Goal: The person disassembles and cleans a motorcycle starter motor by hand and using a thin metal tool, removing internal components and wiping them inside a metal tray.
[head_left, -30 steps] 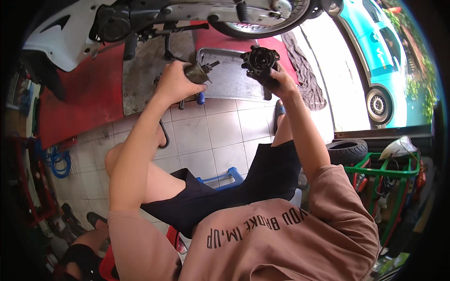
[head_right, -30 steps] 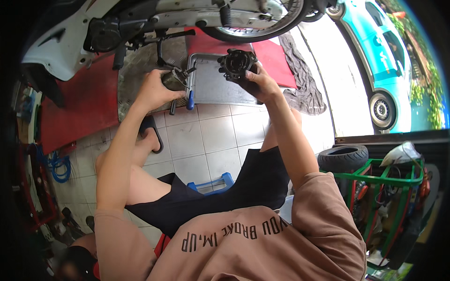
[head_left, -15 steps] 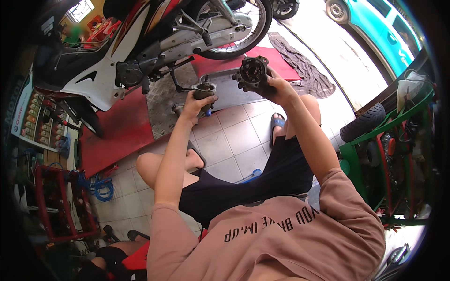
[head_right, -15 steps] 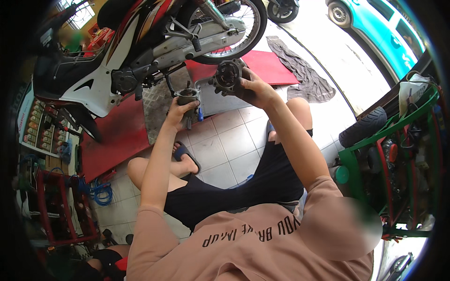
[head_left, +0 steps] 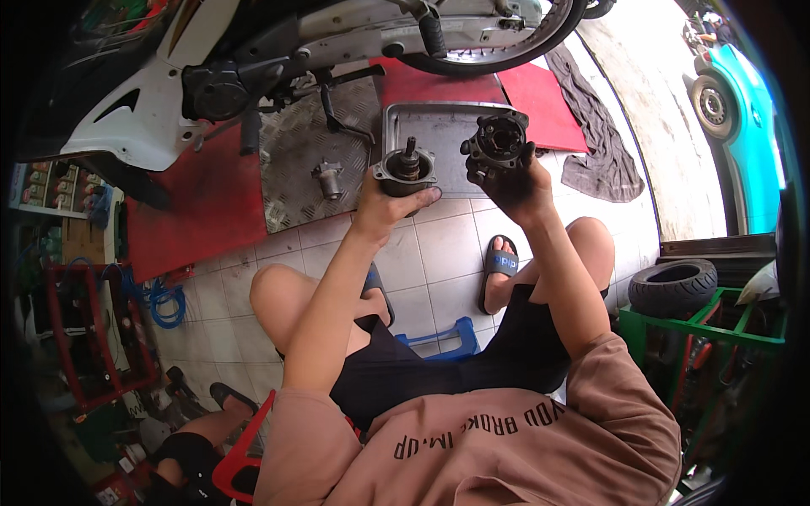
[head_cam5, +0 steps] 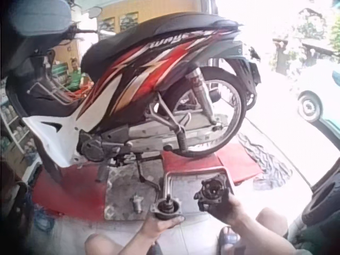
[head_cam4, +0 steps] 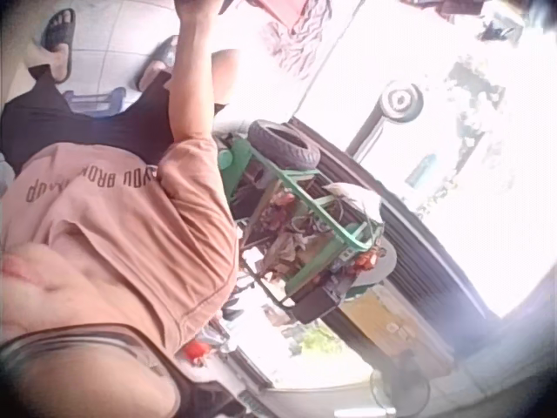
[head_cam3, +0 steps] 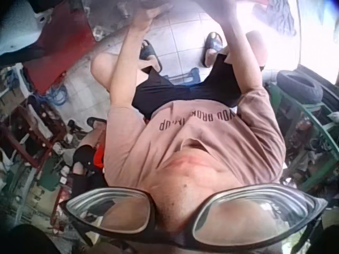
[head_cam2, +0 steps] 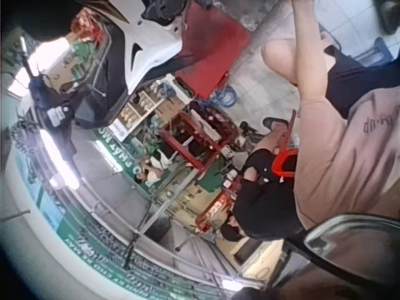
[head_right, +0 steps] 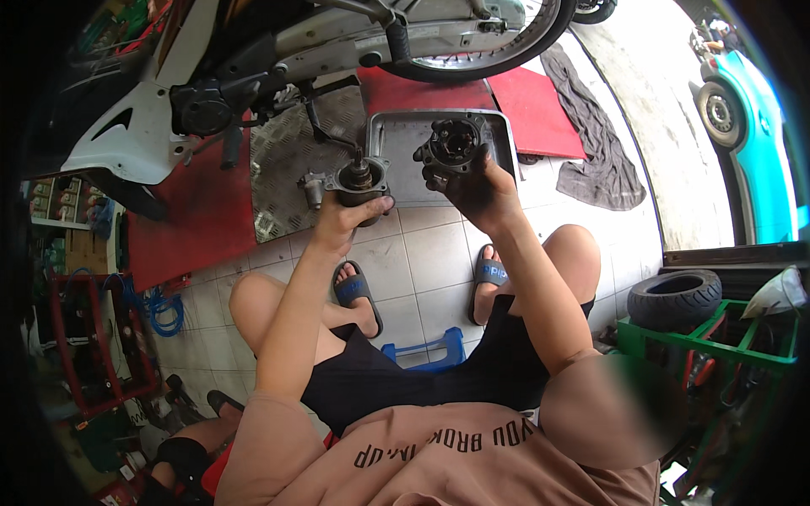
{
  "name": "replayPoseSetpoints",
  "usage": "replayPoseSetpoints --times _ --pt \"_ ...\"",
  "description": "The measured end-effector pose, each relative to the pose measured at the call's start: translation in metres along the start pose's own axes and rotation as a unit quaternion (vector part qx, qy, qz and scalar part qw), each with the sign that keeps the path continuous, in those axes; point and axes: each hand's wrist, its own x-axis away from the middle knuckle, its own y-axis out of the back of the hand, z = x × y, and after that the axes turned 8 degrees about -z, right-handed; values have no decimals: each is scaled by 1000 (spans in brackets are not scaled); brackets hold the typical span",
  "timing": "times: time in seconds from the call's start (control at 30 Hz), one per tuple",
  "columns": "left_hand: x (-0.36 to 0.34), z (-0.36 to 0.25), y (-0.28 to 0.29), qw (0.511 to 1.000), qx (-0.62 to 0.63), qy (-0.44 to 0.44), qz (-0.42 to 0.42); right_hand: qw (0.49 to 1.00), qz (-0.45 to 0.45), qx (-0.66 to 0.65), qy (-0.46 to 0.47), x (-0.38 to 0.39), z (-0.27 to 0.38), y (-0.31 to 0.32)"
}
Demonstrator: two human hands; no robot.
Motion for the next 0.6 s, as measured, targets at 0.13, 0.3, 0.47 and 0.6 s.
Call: replayPoseSetpoints --times 0.13,0.3,0.47,0.6 --pt "-19 7 -2 991 -96 -80 37 998 1 66 23 -11 3 27" --pt "-24 6 -10 979 -166 -112 46 1000 -10 12 4 -19 -3 49" --pt "-17 13 -7 974 -149 -161 50 1000 7 12 7 -16 -5 51" --pt "-17 33 14 974 -146 -138 101 1000 -4 5 2 -16 -9 48"
